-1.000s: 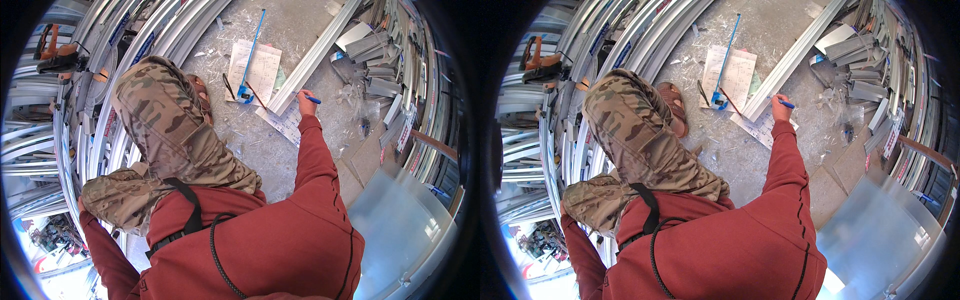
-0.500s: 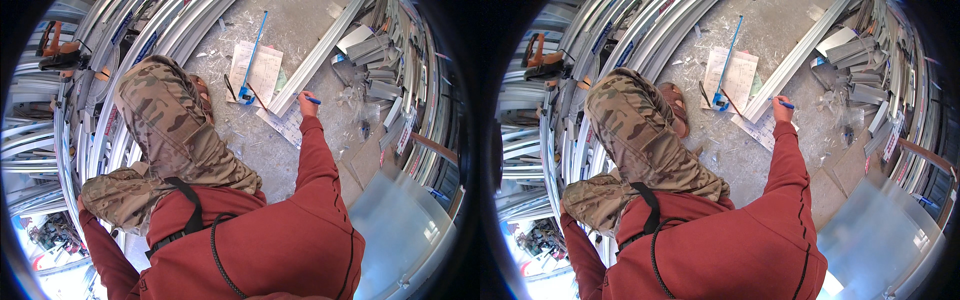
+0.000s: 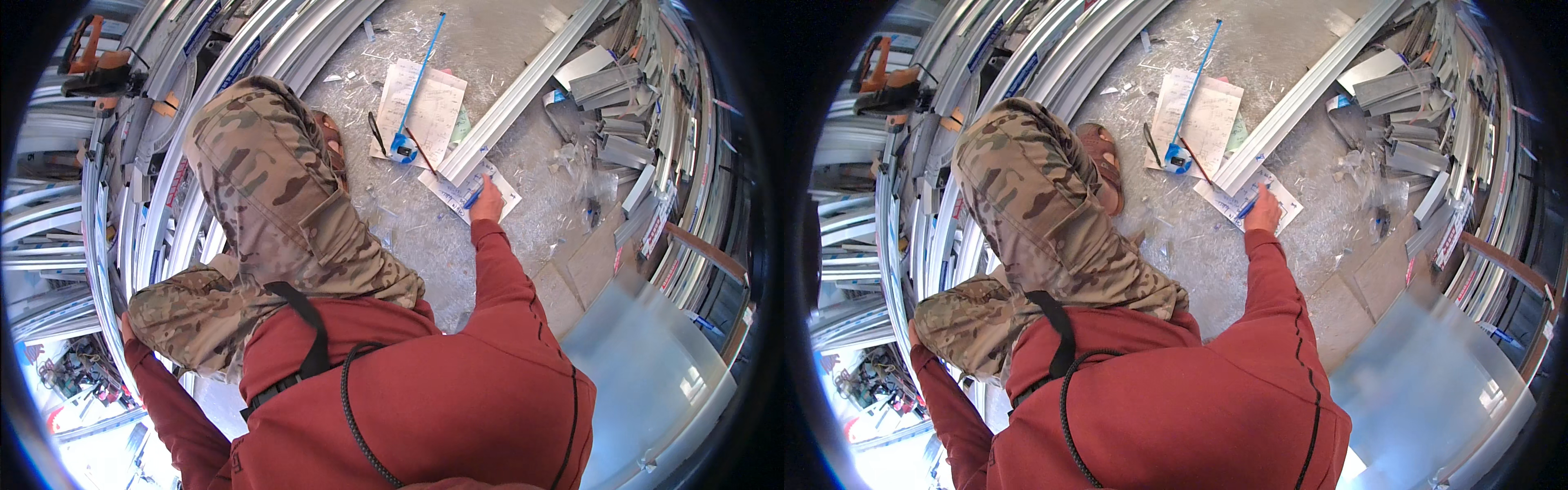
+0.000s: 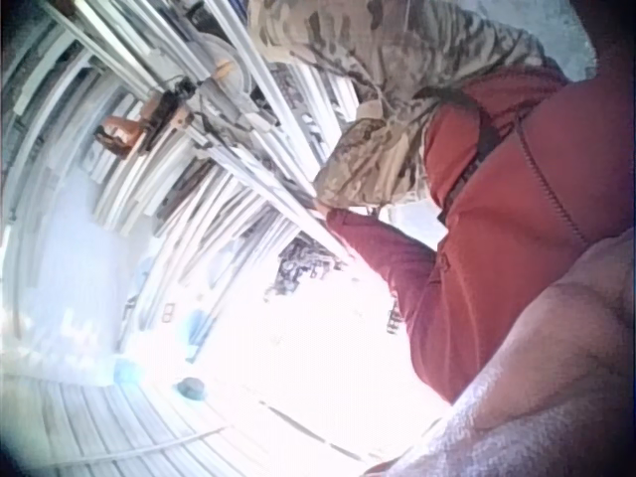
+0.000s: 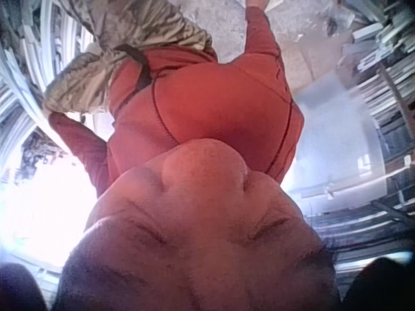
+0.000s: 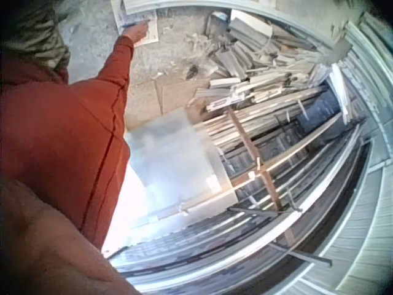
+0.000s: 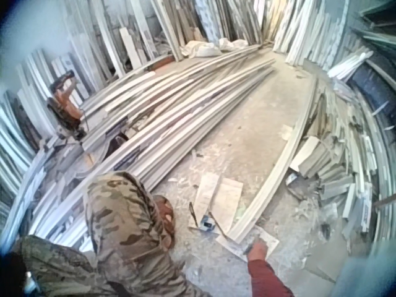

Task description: The person selects long aluminum profiles from a rack, carries them to a miter saw, marks them with a pen, and cuts them to length. The cut pieces are placed on the floor.

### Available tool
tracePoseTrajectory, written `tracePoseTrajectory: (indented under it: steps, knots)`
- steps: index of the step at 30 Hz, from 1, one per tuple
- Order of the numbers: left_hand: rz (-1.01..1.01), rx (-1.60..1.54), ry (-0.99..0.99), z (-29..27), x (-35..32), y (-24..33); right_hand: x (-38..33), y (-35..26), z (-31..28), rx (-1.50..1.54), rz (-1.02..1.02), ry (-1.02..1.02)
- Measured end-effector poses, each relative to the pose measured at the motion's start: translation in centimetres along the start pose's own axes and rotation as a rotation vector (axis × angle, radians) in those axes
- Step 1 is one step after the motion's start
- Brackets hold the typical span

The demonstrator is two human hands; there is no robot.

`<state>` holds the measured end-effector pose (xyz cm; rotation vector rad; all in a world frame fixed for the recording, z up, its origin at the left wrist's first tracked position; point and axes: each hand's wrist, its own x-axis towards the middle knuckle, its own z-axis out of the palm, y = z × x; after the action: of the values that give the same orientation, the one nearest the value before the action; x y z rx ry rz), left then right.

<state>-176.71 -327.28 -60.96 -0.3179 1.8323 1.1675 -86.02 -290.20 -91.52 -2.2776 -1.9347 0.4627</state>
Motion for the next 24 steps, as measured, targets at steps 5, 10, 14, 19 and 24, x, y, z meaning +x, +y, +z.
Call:
tracePoseTrajectory:
  steps: [5, 10, 14, 19, 24]
  knots:
    - [0.136, 0.022, -0.107, 0.9, 0.6, -2.1, -2.4, -3.6, 0.0, -0.108, -0.075, -0.105]
    - [0.193, 0.078, -0.148, 7.6, 0.9, -1.3, 0.3, 1.0, 1.2, 0.007, 0.255, -0.140]
    - [0.700, 1.440, -0.171, 16.0, -0.7, 4.1, 5.4, -1.2, -3.7, 0.082, 0.196, 0.219]
    - [1.033, 1.209, -0.134, 34.2, 4.6, 10.1, 14.8, -11.4, -5.0, 0.277, -0.072, 0.244]
    - [1.306, 1.299, 0.078, 48.9, 14.3, 13.0, 18.8, -29.0, -3.2, 0.523, -0.375, 0.047]
